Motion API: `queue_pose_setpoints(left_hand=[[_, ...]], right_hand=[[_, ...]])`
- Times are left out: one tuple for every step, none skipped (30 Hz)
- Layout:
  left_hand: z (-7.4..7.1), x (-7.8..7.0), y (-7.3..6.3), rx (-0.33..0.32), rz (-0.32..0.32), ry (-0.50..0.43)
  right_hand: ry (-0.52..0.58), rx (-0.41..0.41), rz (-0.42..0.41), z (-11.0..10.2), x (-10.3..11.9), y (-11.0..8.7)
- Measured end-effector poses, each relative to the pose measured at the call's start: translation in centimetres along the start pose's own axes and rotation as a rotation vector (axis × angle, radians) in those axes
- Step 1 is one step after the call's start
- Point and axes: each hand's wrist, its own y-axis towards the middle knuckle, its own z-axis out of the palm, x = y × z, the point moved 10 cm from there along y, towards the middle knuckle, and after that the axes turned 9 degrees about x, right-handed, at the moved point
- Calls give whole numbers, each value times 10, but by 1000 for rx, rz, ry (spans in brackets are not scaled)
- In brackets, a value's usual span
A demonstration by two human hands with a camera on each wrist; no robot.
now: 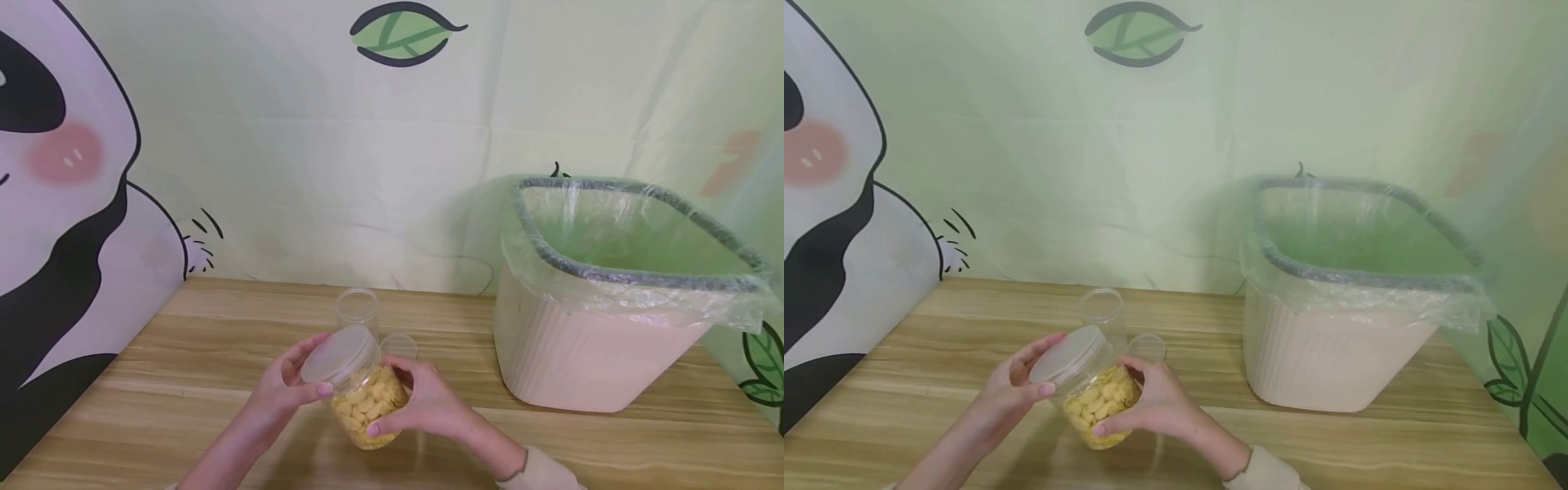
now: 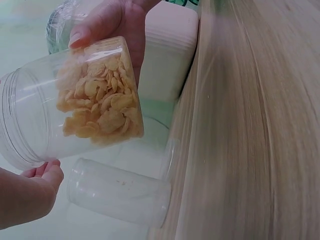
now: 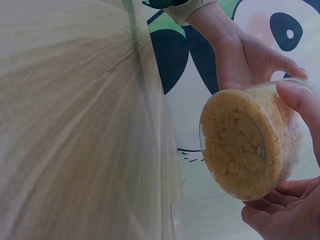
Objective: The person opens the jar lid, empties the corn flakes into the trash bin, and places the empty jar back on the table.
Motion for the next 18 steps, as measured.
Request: queue_pose_setpoints(left_hand=[[0,0,0,-1,-1,2],[-1,0,0,-5,-5,3],[-2,0,-1,-6,-7,6],[-2,0,-1,-9,-9,7],[-3,0,-1,-12,-12,7],[-4,0,-2,-14,-15,9],[-4,0,-2,-15,-20,10],[-5,0,-2,-17,-25,11],[-6,0,-2,-20,-30,12],[-7,1,-2,-22,-34,12],[-8,1,-3,-25,-39,14],[-9,1,-3,-28,-42,18],[-10,1,-3,-29,-41,20],[-11,1,-3,-32,-38,21],[-12,1,-2,-33,-37,22],[-13,0,-2,-32,-33,22],[-14,0,-2,-34,-31,25],[-14,1,-2,-34,-30,26]], right_hand=[[3,0,2,0,0,0],[6,1,5,0,-1,0],[9,1,9,0,-1,0],[10,1,10,0,-2,0],[12,1,13,0,-2,0],[12,0,16,-1,-3,-1],[12,-1,19,-1,-3,-1],[12,-3,21,-1,-4,-1],[14,-4,22,-2,-4,-1],[16,-5,21,-2,-4,-2],[18,-6,21,-2,-4,-2],[20,-7,19,-2,-4,-2],[23,-8,17,-3,-4,-2],[25,-8,14,-3,-4,-2],[27,-8,12,-3,-4,-2],[26,-8,12,-3,-4,-2],[26,-9,13,-3,-4,-3],[25,-9,15,-3,-4,-3]])
